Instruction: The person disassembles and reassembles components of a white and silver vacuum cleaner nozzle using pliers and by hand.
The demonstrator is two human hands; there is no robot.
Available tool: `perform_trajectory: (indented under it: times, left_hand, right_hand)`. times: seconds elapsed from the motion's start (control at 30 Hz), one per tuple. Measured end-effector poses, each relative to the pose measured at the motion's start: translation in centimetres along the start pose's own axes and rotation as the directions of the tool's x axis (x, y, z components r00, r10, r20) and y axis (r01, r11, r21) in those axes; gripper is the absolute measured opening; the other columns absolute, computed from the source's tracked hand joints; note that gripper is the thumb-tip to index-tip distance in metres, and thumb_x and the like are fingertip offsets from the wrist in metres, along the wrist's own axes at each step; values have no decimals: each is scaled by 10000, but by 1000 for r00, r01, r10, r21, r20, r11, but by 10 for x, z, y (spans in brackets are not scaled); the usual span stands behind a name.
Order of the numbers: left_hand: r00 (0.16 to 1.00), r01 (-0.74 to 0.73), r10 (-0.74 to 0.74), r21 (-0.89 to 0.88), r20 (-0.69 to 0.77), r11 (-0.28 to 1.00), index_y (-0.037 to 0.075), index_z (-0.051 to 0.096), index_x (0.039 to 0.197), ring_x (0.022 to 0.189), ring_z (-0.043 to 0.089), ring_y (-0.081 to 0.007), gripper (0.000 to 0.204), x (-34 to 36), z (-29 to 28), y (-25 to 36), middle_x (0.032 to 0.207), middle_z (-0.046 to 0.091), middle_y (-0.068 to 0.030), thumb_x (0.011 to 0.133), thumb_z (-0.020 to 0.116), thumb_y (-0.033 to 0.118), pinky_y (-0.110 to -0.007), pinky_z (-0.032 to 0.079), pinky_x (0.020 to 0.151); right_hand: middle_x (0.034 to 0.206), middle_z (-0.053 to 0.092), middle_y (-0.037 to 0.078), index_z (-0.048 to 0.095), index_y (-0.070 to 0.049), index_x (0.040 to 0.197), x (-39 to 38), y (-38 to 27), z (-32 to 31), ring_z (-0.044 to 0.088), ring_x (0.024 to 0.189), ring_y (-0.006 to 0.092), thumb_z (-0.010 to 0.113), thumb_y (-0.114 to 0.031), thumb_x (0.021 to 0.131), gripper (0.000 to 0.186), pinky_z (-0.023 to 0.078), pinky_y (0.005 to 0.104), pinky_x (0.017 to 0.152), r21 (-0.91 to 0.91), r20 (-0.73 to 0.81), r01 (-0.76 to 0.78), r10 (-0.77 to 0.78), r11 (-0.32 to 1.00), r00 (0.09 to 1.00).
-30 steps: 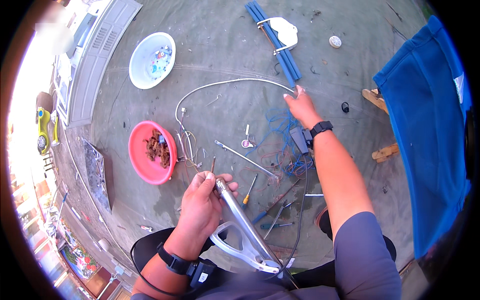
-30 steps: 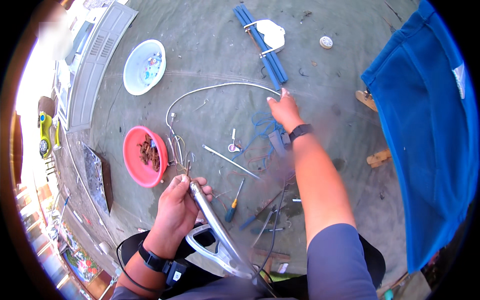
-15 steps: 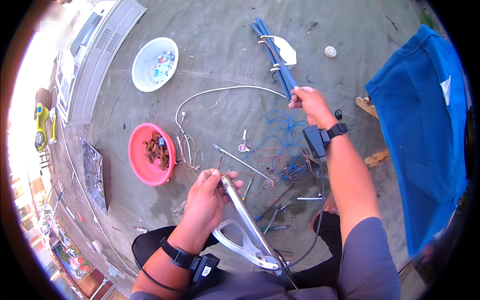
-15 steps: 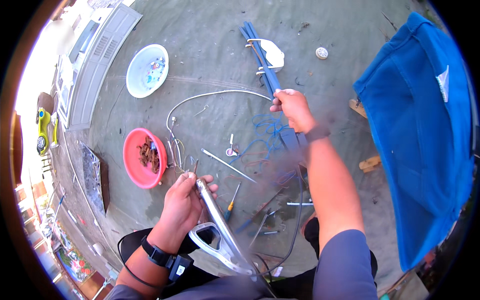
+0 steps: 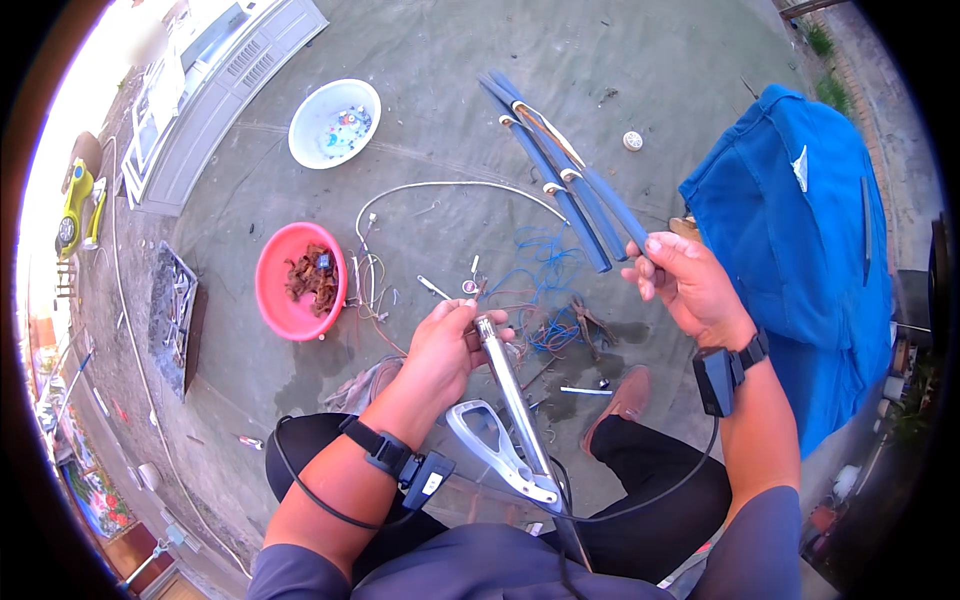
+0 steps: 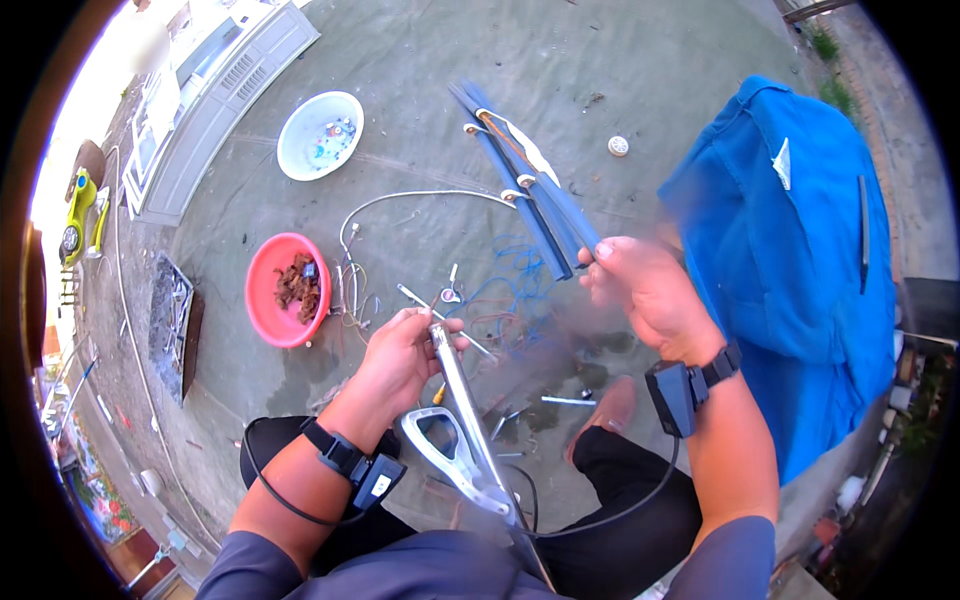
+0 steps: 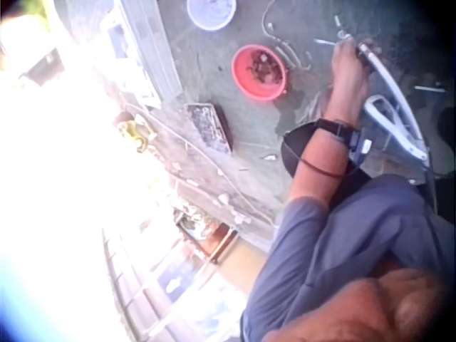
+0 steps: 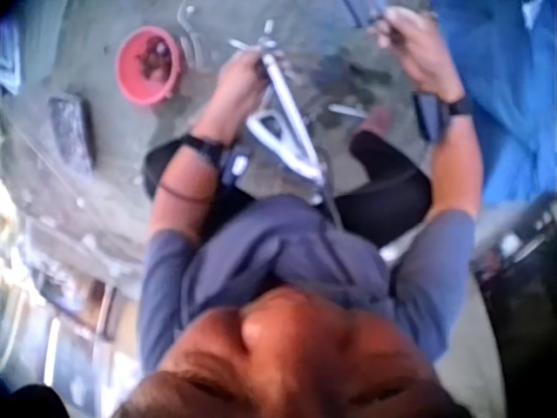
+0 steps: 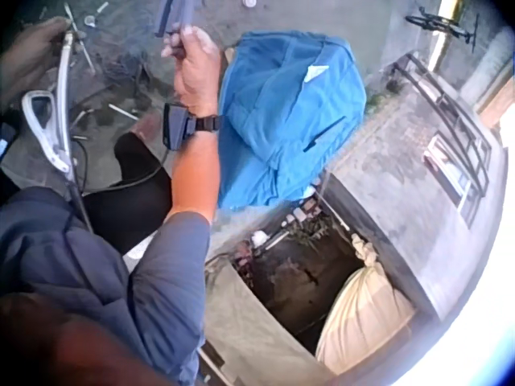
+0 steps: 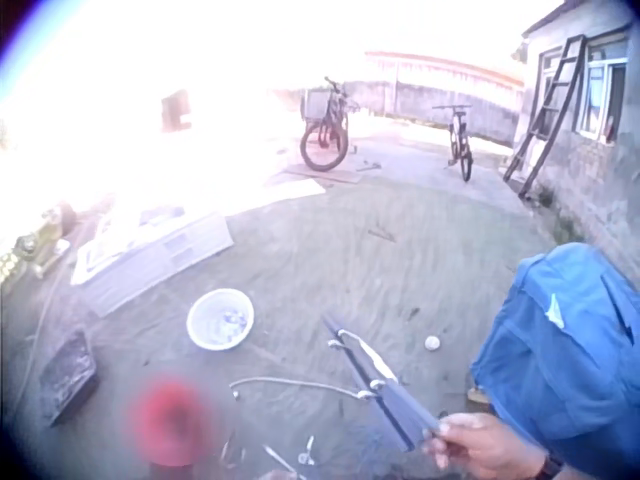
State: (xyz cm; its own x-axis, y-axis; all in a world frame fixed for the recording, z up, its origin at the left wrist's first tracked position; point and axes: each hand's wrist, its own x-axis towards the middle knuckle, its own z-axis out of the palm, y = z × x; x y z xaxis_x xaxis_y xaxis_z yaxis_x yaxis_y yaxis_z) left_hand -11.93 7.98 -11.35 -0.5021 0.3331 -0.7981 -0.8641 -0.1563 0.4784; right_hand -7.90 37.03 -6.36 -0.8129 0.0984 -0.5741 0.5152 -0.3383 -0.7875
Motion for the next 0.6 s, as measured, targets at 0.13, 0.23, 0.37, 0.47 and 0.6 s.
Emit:
perform_trajectory:
  times: [0.13, 0.23, 0.37, 0.47, 0.6]
  left_hand:
    - [986, -144, 149, 75, -69, 987, 18, 451, 1110, 970, 657, -279, 202, 2, -1, 3, 1111, 625, -189, 1027, 418, 199, -390, 552, 811]
    - [879, -444, 461, 139, -125, 885, 1, 438, 1115, 1049, 635, -296, 210, -1, 4, 27, 1157, 610, -206, 1024, 424, 190, -408, 530, 883]
    - [885, -466, 455, -187, -103, 865, -29, 430, 1170, 1102, 611, -314, 255, -36, 9, 62, 1191, 598, -212, 1023, 406, 178, -439, 496, 945]
    - [902, -401, 431, -390, -12, 829, -41, 455, 1214, 1114, 601, -314, 315, -50, 8, 64, 1200, 592, -201, 1028, 370, 199, -461, 492, 954]
    - [903, -366, 429, -461, 35, 809, -13, 495, 1282, 1135, 589, -300, 410, -62, 7, 55, 1238, 583, -169, 1032, 321, 261, -481, 483, 993]
  right_hand:
    - [759, 605, 36, 592, 40, 1070, -60, -8, 22, 596, 620, 135, 568, -215, 975, 273, 491, 304, 854, 48, 69, 55, -58, 997, 996]
    - [833, 633, 89, 604, 59, 1113, -103, -4, 33, 605, 663, 148, 588, -234, 970, 326, 496, 255, 616, 93, 148, 115, -128, 989, 981]
    - [804, 625, 71, 610, 60, 1108, -144, 3, 61, 621, 655, 127, 598, -230, 965, 324, 495, 245, 619, -58, 176, 121, -109, 991, 978]
    - [808, 628, 59, 630, 47, 1077, -159, 10, 85, 632, 675, 121, 615, -209, 953, 285, 501, 248, 619, -306, 248, 223, -148, 926, 957]
    - [817, 648, 119, 663, -20, 995, -163, 25, 117, 643, 704, 252, 703, -158, 842, 211, 496, 340, 682, -661, 399, 563, -403, 496, 824]
